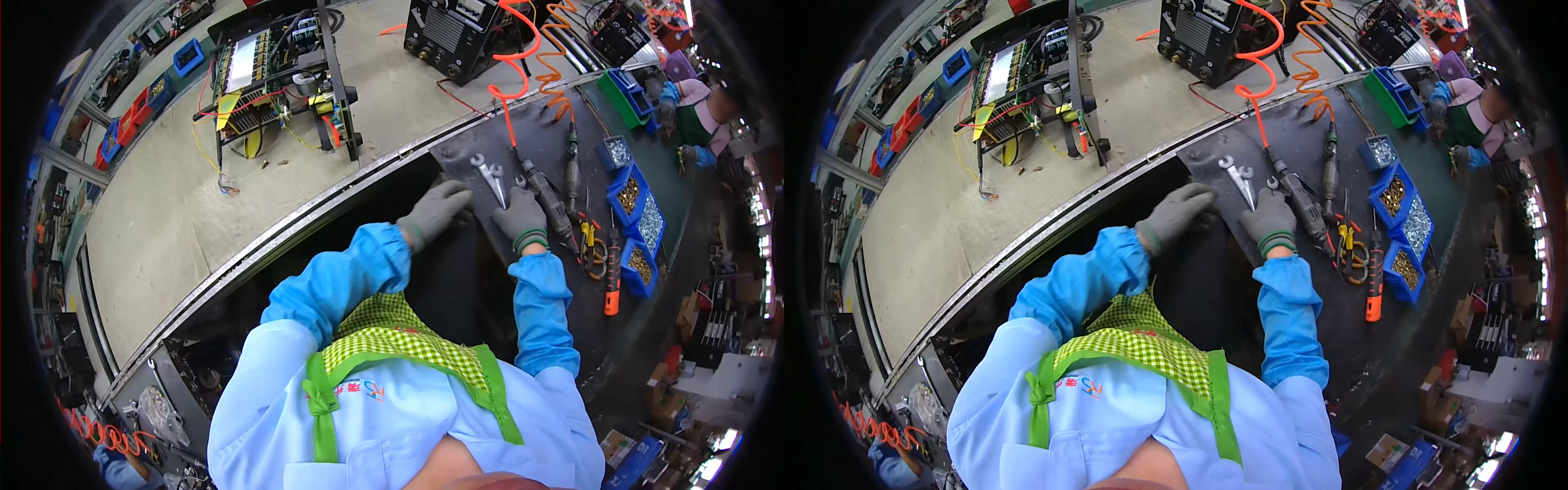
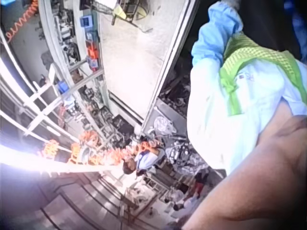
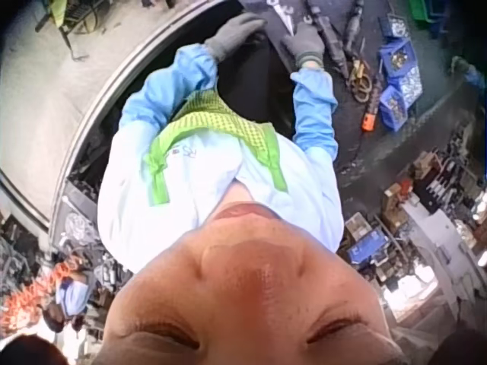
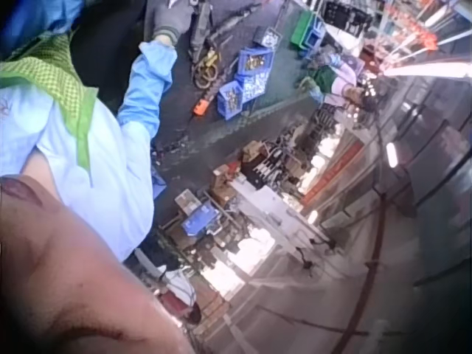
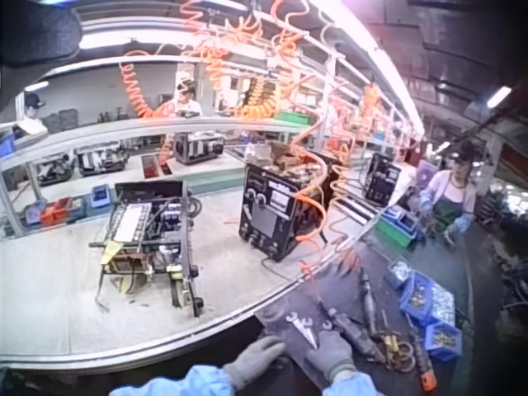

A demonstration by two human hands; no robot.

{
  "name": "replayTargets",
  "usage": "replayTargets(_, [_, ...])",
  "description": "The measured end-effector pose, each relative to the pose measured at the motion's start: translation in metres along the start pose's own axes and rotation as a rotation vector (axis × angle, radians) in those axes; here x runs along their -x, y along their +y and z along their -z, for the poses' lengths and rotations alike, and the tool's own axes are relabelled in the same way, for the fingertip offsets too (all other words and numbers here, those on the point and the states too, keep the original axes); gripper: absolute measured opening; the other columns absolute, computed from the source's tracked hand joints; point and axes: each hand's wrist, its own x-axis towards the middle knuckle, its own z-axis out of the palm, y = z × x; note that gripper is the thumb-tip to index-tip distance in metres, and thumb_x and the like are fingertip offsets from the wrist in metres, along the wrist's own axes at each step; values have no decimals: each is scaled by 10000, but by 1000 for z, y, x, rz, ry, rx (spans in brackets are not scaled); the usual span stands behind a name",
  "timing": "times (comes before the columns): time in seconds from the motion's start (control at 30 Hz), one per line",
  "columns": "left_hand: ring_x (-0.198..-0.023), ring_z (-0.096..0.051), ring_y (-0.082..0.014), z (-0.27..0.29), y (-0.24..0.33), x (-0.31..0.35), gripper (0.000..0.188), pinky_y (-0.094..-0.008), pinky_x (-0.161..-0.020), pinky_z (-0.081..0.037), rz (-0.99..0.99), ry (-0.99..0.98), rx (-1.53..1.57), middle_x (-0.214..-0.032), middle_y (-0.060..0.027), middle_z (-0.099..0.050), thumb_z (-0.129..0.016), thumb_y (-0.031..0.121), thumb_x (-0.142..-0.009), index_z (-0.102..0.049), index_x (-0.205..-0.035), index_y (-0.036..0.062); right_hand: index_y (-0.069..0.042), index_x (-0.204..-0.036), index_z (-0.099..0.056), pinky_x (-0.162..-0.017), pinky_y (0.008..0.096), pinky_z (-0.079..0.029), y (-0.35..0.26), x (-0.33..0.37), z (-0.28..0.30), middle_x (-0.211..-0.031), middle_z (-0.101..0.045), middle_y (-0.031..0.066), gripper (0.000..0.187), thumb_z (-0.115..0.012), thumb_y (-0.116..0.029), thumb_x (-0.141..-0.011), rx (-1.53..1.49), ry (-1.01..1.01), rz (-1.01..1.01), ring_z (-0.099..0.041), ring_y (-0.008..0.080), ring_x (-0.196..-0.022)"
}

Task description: The person repairs an electronic device on a workbench, using a screwdriver to remove screws and a wrench to tighten connections. They handle various components, including wires and a metal casing, and use pliers to cut a wire. The person also moves a metal rack aside to access the workspace.

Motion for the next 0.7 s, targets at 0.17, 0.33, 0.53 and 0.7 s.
replayTargets(0.17, [-886,-629,-185,-32,10,-34,310,-314,-759,-543,119,-51,129,-1043,-93,-605,-588,218,-916,-545,-1160,31,-67,-1115,-523,-858,498,-491,-12,2,1,-1179,-535,239,459,-662,-337,-771,128,7,51,-593,393,-1016])
replayTargets(0.33, [-913,-620,-177,-12,-5,-49,262,-327,-781,-537,-485,-236,-620,-1040,-75,-594,-596,184,-895,-562,-1121,56,-52,-1141,-599,-847,460,-516,-1,-10,12,-1255,-520,264,489,-640,-415,-815,214,-105,208,-609,398,-1026])
replayTargets(0.53, [-873,-580,-134,-9,-38,-69,166,-303,-772,-527,-230,-339,-256,-943,-26,-522,-548,136,-912,-532,-1068,80,-34,-1022,-668,-858,433,-516,-7,-13,14,-1040,-655,232,378,-590,-348,-825,328,-191,308,-643,352,-993])
replayTargets(0.7, [-961,-562,-149,-40,-1,-30,207,-301,-805,-528,53,-85,-29,-1113,-67,-492,-538,121,-920,-535,-1118,59,-25,-989,-641,-838,447,-515,10,1,12,-991,-674,210,337,-560,-310,-829,160,-82,78,-652,372,-942])
